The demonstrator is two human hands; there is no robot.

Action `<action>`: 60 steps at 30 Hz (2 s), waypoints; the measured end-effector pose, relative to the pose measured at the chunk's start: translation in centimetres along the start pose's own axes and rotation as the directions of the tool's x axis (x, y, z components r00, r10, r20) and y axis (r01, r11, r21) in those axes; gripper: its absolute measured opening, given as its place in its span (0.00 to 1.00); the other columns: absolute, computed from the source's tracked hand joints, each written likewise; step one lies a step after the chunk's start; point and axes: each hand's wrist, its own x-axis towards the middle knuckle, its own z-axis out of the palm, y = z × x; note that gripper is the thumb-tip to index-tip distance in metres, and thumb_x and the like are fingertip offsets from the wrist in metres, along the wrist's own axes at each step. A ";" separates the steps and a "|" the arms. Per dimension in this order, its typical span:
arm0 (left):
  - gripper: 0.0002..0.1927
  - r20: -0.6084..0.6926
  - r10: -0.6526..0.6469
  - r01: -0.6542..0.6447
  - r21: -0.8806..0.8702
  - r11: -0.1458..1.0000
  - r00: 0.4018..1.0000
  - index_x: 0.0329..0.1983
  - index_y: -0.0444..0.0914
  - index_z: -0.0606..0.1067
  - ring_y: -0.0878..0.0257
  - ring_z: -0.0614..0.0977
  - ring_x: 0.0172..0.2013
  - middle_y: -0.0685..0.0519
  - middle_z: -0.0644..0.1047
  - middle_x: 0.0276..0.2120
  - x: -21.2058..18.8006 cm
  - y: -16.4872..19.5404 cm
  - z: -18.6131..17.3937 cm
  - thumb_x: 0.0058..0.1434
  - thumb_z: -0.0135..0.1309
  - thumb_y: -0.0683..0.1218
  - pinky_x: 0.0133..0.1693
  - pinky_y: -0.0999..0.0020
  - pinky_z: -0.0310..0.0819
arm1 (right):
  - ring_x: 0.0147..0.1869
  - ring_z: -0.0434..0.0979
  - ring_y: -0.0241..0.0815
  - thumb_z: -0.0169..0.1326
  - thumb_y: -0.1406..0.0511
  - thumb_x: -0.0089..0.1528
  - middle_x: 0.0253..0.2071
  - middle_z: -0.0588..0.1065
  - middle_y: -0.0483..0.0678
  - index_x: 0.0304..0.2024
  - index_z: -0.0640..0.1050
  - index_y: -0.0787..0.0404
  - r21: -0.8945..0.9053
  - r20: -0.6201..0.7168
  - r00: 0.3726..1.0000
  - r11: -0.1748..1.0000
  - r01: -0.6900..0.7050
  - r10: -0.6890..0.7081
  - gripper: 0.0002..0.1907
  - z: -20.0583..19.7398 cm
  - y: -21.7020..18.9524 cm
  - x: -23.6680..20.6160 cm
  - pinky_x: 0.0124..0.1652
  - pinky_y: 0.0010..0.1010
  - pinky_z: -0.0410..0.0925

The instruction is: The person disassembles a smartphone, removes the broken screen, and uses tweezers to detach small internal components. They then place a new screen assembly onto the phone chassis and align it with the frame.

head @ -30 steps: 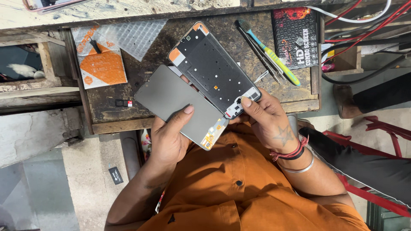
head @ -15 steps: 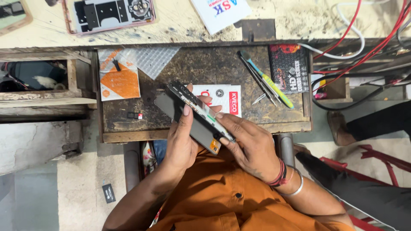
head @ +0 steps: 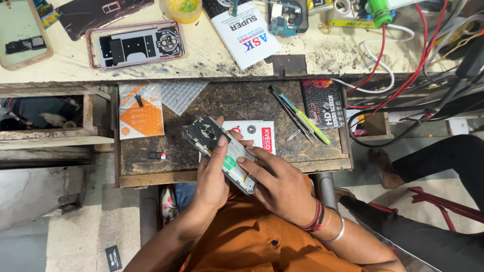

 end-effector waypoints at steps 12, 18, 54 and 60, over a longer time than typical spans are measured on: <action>0.42 0.204 -0.001 -0.015 0.077 0.997 0.979 0.79 0.36 0.47 0.54 0.73 0.61 0.44 0.70 0.62 -0.2 0.0 -1.4 0.67 0.53 0.42 0.65 0.54 0.65 | 0.57 0.83 0.52 0.60 0.71 0.58 0.57 0.78 0.51 0.57 0.78 0.57 0.192 -0.181 0.975 0.977 -0.096 0.131 0.23 0.0 0.4 0.5 0.54 0.35 0.76; 0.42 0.153 0.048 -0.067 0.119 0.991 0.987 0.80 0.33 0.50 0.53 0.75 0.60 0.40 0.70 0.60 0.7 1.0 -1.8 0.67 0.54 0.39 0.65 0.53 0.67 | 0.67 0.78 0.56 0.61 0.56 0.65 0.63 0.75 0.55 0.62 0.74 0.62 0.404 -0.087 0.994 0.914 -0.023 0.064 0.26 -0.7 2.1 0.9 0.63 0.40 0.72; 0.36 0.237 0.028 -0.058 0.124 0.991 0.971 0.69 0.31 0.58 0.61 0.78 0.61 0.46 0.72 0.63 3.1 0.9 -3.4 0.64 0.62 0.45 0.66 0.63 0.74 | 0.68 0.77 0.50 0.41 0.39 0.72 0.61 0.75 0.59 0.63 0.72 0.69 0.684 0.068 0.971 0.698 -0.212 0.228 0.41 1.5 5.3 1.7 0.65 0.38 0.69; 0.21 0.113 0.014 -0.036 0.202 0.979 0.993 0.60 0.31 0.70 0.62 0.80 0.51 0.50 0.77 0.50 2.9 -0.4 -3.8 0.68 0.61 0.43 0.55 0.65 0.75 | 0.64 0.79 0.49 0.36 0.38 0.73 0.57 0.78 0.58 0.63 0.73 0.70 0.639 0.052 0.951 0.722 -0.265 0.304 0.42 1.8 5.3 1.8 0.63 0.36 0.69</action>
